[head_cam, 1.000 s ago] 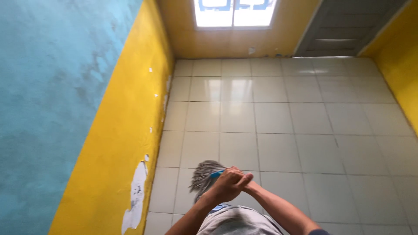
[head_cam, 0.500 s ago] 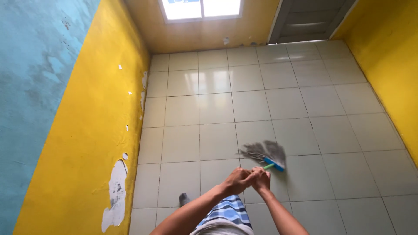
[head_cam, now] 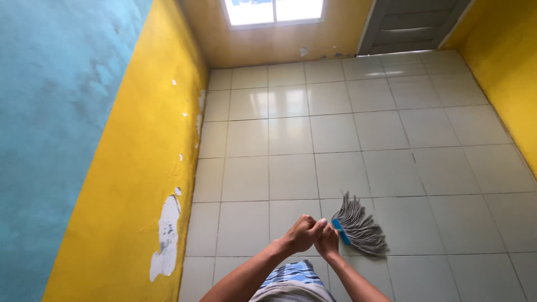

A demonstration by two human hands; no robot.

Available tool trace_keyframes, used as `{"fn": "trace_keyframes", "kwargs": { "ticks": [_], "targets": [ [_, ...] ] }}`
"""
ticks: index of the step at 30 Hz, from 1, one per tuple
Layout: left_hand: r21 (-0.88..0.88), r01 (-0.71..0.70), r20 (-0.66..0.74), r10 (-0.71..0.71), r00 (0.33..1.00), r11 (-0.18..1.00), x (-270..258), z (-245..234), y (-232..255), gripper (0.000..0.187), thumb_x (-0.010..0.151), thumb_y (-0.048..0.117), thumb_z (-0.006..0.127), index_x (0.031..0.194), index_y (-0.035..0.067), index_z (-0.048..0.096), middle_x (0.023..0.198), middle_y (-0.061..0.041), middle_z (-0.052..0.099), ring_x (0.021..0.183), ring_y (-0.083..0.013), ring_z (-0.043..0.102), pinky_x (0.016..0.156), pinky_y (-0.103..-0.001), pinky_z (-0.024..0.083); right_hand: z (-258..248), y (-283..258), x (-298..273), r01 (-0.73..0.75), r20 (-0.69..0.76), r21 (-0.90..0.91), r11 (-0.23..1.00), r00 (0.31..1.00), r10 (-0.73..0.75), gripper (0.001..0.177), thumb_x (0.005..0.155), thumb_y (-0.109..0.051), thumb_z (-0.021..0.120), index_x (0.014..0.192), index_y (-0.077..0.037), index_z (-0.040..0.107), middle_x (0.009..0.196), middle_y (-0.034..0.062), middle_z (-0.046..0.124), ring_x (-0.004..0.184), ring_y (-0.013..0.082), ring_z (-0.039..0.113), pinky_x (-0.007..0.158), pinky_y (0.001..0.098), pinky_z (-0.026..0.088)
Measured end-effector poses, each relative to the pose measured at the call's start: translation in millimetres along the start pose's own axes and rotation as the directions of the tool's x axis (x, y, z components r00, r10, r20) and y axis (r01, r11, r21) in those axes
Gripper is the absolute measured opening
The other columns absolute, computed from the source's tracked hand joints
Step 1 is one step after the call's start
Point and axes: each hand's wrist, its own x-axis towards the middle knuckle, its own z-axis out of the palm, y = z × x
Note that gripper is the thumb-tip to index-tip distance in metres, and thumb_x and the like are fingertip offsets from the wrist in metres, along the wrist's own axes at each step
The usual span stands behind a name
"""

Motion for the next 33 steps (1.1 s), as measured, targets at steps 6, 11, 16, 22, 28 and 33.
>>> {"fn": "trace_keyframes", "kwargs": {
  "ticks": [6,11,16,22,28,33],
  "targets": [
    [-0.011,0.102,-0.118,-0.102,0.988,0.995,-83,-51,-18,0.055,0.106,0.023,0.045,0.063,-0.005,0.064,0.050,-0.013,0.057,0.039,-0.0133,0.047,0.038,-0.038,0.040,40,-101,-21,-0.009,0.292,-0.026,1.000,0.956,0.016,0.032,0.096,-0.036,0.055,0.096,-0.005,0.064,0.096,0.0170,0.071,0.097,0.0344,0.072,0.087,0.0469,0.057],
    [0.325,-0.072,-0.298,0.174,0.939,0.943,-182,-98,-34,0.039,0.108,0.016,0.046,0.082,-0.007,0.063,0.062,-0.016,0.062,0.051,-0.0223,0.057,0.048,-0.038,0.047,99,-188,-59,0.164,0.292,0.111,0.980,0.937,-0.190,0.034,0.086,-0.037,0.067,0.100,-0.007,0.060,0.097,0.0169,0.069,0.097,0.0368,0.067,0.081,0.0488,0.051],
    [0.893,-0.068,-0.286,0.678,0.677,0.444,-291,-125,-106,0.024,0.105,0.007,0.045,0.112,-0.007,0.063,0.075,-0.018,0.065,0.067,-0.0332,0.065,0.060,-0.043,0.050,185,-260,-111,0.401,0.289,0.546,0.736,0.734,-0.614,0.018,0.087,-0.025,0.062,0.088,-0.007,0.061,0.094,0.0157,0.066,0.089,0.0322,0.067,0.076,0.0425,0.056],
    [0.241,0.382,-0.722,-0.098,0.685,0.892,-381,-137,-54,0.041,0.108,0.025,0.052,0.080,-0.001,0.067,0.079,-0.024,0.068,0.080,-0.0397,0.071,0.072,-0.047,0.053,198,-347,-169,0.294,0.507,0.544,0.786,0.631,-0.587,0.019,0.086,-0.021,0.065,0.098,-0.007,0.068,0.099,0.0084,0.067,0.088,0.0260,0.065,0.080,0.0396,0.054],
    [0.333,0.086,-0.716,0.192,0.671,0.939,-418,-132,4,0.036,0.102,0.029,0.050,0.086,0.000,0.063,0.076,-0.021,0.067,0.079,-0.0413,0.068,0.077,-0.048,0.051,222,-330,-197,0.449,0.321,0.776,0.444,0.325,-0.890,0.015,0.092,-0.017,0.060,0.102,-0.008,0.066,0.102,0.0095,0.066,0.097,0.0283,0.063,0.088,0.0393,0.052],
    [0.357,-0.046,-0.456,0.217,0.863,0.933,-415,-110,12,0.044,0.106,0.035,0.053,0.080,0.001,0.059,0.074,-0.018,0.059,0.081,-0.0366,0.057,0.079,-0.045,0.044,197,-277,-211,0.456,0.396,0.651,0.607,0.478,-0.784,0.021,0.088,-0.025,0.065,0.103,-0.011,0.070,0.105,0.0062,0.070,0.099,0.0243,0.062,0.091,0.0384,0.051]
  ]
}}
